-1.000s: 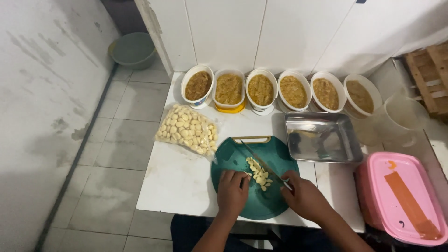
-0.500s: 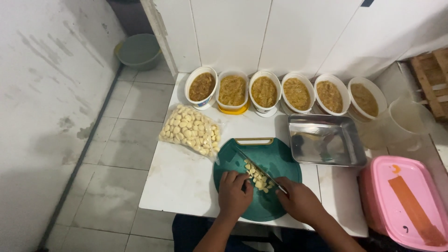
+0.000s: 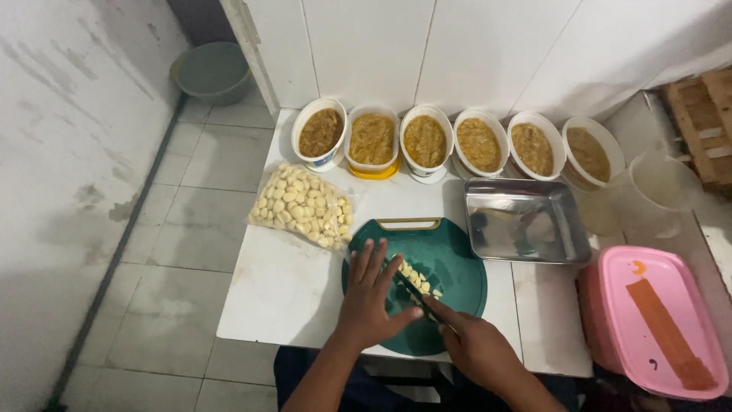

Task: A person is mincing individual garlic cloves on a green cutting board using a kitchen knife in a food preparation area.

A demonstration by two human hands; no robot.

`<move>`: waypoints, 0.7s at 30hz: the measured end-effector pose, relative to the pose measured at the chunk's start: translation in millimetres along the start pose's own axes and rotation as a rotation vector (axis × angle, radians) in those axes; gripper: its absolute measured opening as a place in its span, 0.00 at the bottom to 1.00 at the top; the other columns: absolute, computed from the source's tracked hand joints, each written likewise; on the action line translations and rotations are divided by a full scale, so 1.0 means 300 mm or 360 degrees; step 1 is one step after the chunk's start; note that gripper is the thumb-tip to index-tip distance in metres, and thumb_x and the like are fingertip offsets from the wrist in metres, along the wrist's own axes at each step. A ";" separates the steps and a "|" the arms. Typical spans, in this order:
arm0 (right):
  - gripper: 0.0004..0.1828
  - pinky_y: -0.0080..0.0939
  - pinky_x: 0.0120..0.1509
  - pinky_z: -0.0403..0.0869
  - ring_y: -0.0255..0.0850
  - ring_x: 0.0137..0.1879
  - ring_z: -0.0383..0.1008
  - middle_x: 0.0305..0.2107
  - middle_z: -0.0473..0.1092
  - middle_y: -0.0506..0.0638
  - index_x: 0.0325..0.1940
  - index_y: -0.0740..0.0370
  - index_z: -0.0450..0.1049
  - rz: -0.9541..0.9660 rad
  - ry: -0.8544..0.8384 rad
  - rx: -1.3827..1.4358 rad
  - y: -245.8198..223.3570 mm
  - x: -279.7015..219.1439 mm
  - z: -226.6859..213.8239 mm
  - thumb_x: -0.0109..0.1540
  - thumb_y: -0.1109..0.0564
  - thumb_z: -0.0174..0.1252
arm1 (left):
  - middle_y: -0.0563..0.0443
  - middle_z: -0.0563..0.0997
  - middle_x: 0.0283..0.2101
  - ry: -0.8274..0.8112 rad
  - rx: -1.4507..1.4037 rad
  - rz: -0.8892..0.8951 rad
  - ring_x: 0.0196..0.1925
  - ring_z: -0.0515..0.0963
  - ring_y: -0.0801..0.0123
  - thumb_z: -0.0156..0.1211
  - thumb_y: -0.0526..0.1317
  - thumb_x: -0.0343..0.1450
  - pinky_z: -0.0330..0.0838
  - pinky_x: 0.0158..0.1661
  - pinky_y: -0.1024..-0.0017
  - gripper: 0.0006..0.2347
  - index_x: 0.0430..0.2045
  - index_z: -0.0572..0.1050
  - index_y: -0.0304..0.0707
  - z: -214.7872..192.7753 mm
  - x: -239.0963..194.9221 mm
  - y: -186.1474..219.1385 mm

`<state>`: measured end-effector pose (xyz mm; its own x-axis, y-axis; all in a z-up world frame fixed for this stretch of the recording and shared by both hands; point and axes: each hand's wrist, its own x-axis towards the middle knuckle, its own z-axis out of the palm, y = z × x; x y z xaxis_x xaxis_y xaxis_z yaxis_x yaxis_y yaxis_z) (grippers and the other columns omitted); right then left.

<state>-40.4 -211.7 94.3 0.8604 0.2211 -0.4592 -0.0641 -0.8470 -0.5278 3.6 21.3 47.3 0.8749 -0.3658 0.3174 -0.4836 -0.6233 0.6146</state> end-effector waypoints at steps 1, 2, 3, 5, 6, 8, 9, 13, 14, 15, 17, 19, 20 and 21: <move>0.34 0.45 0.38 0.68 0.48 0.33 0.75 0.32 0.77 0.50 0.80 0.23 0.55 0.0002 0.0000 0.0002 0.005 0.001 0.005 0.68 0.48 0.48 | 0.43 0.43 0.81 -0.0002 0.0000 0.0001 0.82 0.35 0.46 0.55 0.65 0.72 0.29 0.74 0.37 0.38 0.75 0.54 0.48 -0.009 0.007 -0.013; 0.33 0.48 0.36 0.68 0.50 0.33 0.75 0.32 0.76 0.49 0.79 0.24 0.57 -0.0045 0.0048 -0.0053 0.011 0.003 0.010 0.68 0.47 0.47 | 0.44 0.42 0.81 -0.0127 0.0129 0.0082 0.82 0.34 0.47 0.51 0.70 0.68 0.29 0.74 0.39 0.44 0.76 0.49 0.47 -0.017 0.015 -0.027; 0.32 0.50 0.35 0.68 0.51 0.32 0.75 0.32 0.76 0.49 0.78 0.26 0.58 -0.0092 0.0095 -0.0107 0.016 0.004 0.014 0.68 0.47 0.46 | 0.45 0.40 0.81 -0.0253 0.0259 0.0163 0.82 0.34 0.48 0.47 0.76 0.65 0.28 0.75 0.40 0.50 0.78 0.44 0.45 -0.027 0.023 -0.041; 0.33 0.54 0.33 0.67 0.54 0.30 0.74 0.32 0.74 0.48 0.79 0.23 0.54 -0.0077 0.0102 -0.0261 0.014 0.017 0.032 0.68 0.46 0.47 | 0.44 0.39 0.81 -0.0364 0.0290 0.0176 0.82 0.33 0.50 0.49 0.77 0.62 0.27 0.74 0.42 0.53 0.77 0.44 0.43 -0.033 0.038 -0.066; 0.35 0.57 0.32 0.67 0.56 0.29 0.72 0.31 0.72 0.47 0.80 0.20 0.51 -0.0052 0.0099 -0.0415 0.016 0.019 0.044 0.69 0.46 0.48 | 0.43 0.39 0.81 -0.0483 0.0311 0.0182 0.82 0.33 0.51 0.52 0.78 0.60 0.25 0.74 0.44 0.55 0.77 0.44 0.40 -0.032 0.040 -0.075; 0.38 0.58 0.30 0.67 0.57 0.28 0.72 0.31 0.71 0.48 0.81 0.22 0.48 -0.0058 0.0077 -0.0508 0.019 0.030 0.057 0.68 0.48 0.48 | 0.43 0.40 0.81 -0.0481 0.0303 0.0192 0.82 0.34 0.50 0.50 0.78 0.59 0.27 0.74 0.45 0.56 0.77 0.45 0.40 -0.024 0.038 -0.095; 0.40 0.59 0.29 0.67 0.58 0.26 0.71 0.30 0.70 0.48 0.82 0.23 0.46 -0.0064 0.0056 -0.0599 0.020 0.036 0.064 0.67 0.50 0.49 | 0.42 0.41 0.80 -0.0480 0.0296 0.0203 0.82 0.35 0.50 0.49 0.79 0.58 0.29 0.75 0.46 0.57 0.77 0.45 0.40 -0.020 0.038 -0.106; 0.37 0.58 0.33 0.70 0.57 0.30 0.73 0.35 0.72 0.52 0.83 0.24 0.42 -0.0010 -0.0022 -0.0507 -0.002 0.039 0.073 0.71 0.45 0.44 | 0.45 0.39 0.81 -0.0397 0.0227 0.0205 0.82 0.34 0.50 0.56 0.77 0.58 0.32 0.76 0.45 0.57 0.77 0.44 0.42 -0.006 0.029 -0.105; 0.38 0.57 0.31 0.71 0.56 0.29 0.74 0.35 0.73 0.51 0.83 0.25 0.43 -0.0039 0.0012 -0.0495 0.008 0.042 0.084 0.70 0.46 0.46 | 0.45 0.38 0.81 -0.0454 0.0214 0.0140 0.82 0.33 0.51 0.58 0.76 0.58 0.30 0.75 0.45 0.57 0.77 0.44 0.42 -0.012 0.035 -0.093; 0.39 0.55 0.29 0.73 0.54 0.28 0.74 0.35 0.73 0.51 0.83 0.27 0.43 -0.0068 0.0045 -0.0483 0.019 0.046 0.097 0.69 0.47 0.48 | 0.46 0.37 0.81 -0.0510 0.0201 0.0076 0.82 0.31 0.52 0.61 0.76 0.58 0.29 0.75 0.46 0.57 0.77 0.44 0.42 -0.018 0.039 -0.081; 0.38 0.55 0.30 0.72 0.54 0.28 0.74 0.34 0.73 0.51 0.82 0.27 0.44 -0.0068 0.0043 -0.0454 0.020 0.039 0.103 0.70 0.47 0.47 | 0.45 0.38 0.81 -0.0450 0.0221 0.0099 0.82 0.32 0.52 0.58 0.77 0.58 0.29 0.75 0.45 0.57 0.77 0.44 0.42 0.000 0.021 -0.086; 0.37 0.56 0.31 0.70 0.54 0.29 0.73 0.34 0.73 0.51 0.82 0.27 0.45 -0.0075 0.0078 -0.0429 0.019 0.053 0.085 0.70 0.46 0.47 | 0.45 0.39 0.81 -0.0370 0.0257 0.0150 0.82 0.33 0.52 0.56 0.78 0.58 0.29 0.75 0.45 0.57 0.77 0.44 0.42 0.006 0.033 -0.101; 0.35 0.54 0.35 0.72 0.54 0.33 0.76 0.37 0.76 0.51 0.80 0.26 0.51 -0.0092 0.0105 -0.0212 0.023 0.049 0.077 0.69 0.47 0.48 | 0.44 0.39 0.81 -0.0328 0.0282 0.0164 0.82 0.34 0.51 0.57 0.78 0.57 0.29 0.75 0.43 0.58 0.77 0.44 0.42 0.009 0.030 -0.101; 0.34 0.51 0.39 0.73 0.54 0.38 0.78 0.40 0.79 0.51 0.79 0.26 0.57 -0.0110 0.0132 0.0005 0.026 0.045 0.070 0.68 0.49 0.50 | 0.43 0.40 0.81 -0.0286 0.0306 0.0177 0.82 0.34 0.50 0.59 0.78 0.57 0.28 0.74 0.42 0.58 0.77 0.44 0.41 0.012 0.025 -0.102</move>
<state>-39.9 -205.2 68.9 0.9018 0.2379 -0.3608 -0.0044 -0.8297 -0.5583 24.9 35.1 28.2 0.8058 -0.5450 0.2317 -0.5874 -0.6860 0.4293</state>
